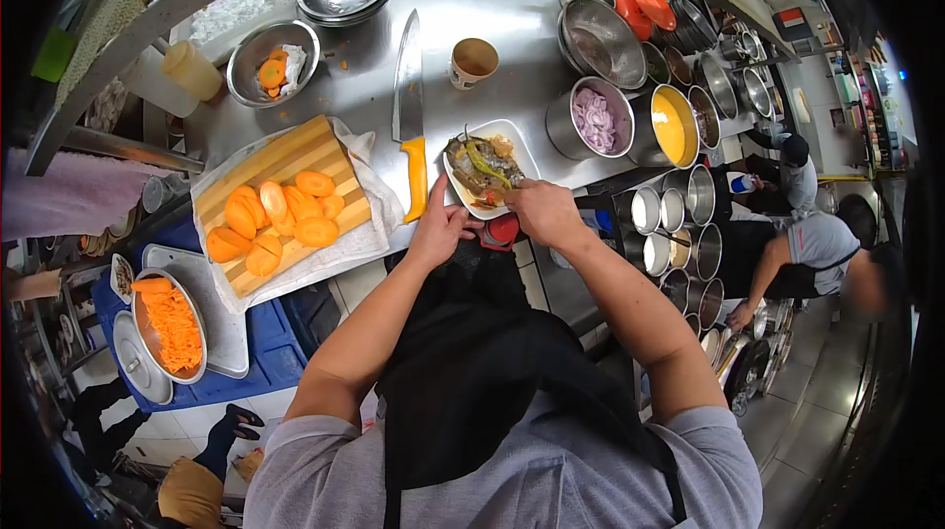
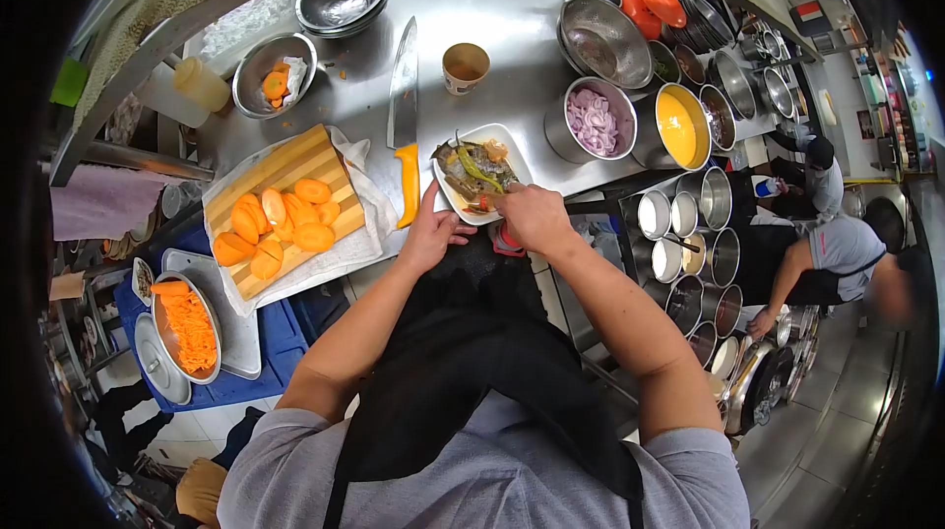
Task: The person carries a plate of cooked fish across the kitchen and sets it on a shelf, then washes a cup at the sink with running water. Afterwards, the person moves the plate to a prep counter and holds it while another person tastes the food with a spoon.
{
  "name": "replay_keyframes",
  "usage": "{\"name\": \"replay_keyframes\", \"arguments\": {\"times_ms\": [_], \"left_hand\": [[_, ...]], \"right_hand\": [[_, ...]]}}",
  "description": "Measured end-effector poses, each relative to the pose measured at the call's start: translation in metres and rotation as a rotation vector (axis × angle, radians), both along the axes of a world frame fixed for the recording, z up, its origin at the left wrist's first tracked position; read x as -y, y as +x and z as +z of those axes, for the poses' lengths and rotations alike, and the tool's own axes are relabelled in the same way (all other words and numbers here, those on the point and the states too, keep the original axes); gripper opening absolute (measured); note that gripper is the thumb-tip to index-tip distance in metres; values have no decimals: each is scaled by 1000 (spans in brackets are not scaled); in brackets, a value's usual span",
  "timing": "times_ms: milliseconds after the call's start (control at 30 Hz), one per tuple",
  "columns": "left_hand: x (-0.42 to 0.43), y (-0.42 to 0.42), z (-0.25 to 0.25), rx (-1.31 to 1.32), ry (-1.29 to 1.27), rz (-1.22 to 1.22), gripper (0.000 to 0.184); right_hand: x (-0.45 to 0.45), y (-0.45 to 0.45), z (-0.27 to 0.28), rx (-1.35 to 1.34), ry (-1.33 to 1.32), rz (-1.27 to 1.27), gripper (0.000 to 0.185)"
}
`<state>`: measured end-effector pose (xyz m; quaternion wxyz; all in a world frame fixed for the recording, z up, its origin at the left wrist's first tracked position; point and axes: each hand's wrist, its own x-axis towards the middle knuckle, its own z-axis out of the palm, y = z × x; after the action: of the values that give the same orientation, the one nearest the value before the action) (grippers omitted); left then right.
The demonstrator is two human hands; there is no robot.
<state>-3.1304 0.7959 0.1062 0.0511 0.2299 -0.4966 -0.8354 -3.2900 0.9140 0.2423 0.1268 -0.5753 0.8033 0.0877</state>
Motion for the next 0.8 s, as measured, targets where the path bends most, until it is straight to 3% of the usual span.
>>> {"name": "replay_keyframes", "arguments": {"times_ms": [133,367,433,800], "left_hand": [[-1,0,1,-1,-6,0,76],[-2,0,3,5,-24,14,78],[-1,-1,6,8,-25,22,78],[-1,-1,10,-24,-33,30,79]], "right_hand": [[-1,4,-4,65,8,-150,18],[-4,7,-4,-9,-108,-135,16],[-2,10,4,12,28,-207,16],[7,20,5,-42,-29,-141,25]]}}
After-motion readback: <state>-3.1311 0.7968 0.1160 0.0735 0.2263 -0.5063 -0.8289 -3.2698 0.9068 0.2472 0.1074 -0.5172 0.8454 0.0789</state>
